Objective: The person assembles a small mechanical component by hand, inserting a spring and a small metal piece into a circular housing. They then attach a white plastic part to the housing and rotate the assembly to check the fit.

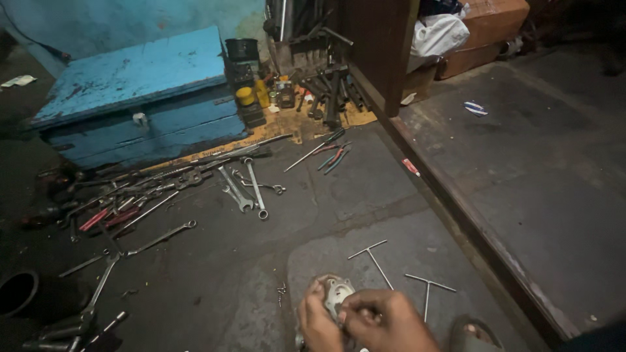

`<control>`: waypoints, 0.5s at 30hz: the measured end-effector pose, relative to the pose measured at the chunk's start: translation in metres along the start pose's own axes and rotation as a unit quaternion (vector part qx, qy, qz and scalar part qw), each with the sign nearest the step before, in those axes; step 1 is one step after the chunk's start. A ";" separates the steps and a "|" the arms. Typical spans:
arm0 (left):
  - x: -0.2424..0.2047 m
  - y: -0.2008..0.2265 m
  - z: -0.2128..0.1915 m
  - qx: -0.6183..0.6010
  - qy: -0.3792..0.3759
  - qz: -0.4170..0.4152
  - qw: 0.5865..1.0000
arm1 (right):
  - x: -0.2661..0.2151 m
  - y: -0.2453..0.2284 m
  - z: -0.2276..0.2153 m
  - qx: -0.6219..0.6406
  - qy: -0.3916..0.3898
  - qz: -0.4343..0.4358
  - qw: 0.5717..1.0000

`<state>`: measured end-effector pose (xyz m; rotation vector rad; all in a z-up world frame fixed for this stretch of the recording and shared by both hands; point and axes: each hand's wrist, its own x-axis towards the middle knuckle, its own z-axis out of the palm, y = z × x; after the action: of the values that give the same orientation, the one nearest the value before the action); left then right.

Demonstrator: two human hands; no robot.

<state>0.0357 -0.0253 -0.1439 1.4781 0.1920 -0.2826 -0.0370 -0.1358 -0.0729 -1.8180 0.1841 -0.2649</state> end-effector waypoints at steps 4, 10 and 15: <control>0.022 0.005 -0.030 -0.040 -0.114 -0.240 0.963 | 0.000 -0.028 -0.034 -0.230 -0.138 -0.215 0.939; 0.040 -0.027 -0.058 -0.074 -0.278 -0.281 0.916 | -0.011 -0.053 -0.053 -0.407 -0.167 -0.391 0.808; -0.001 -0.053 -0.076 0.186 -0.144 0.351 0.907 | -0.006 -0.054 -0.060 -0.377 -0.108 -0.444 0.805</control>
<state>0.0219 0.0464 -0.2002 1.7563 -0.6611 0.0604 -0.0596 -0.1756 -0.0066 -2.6109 -0.8829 -0.7064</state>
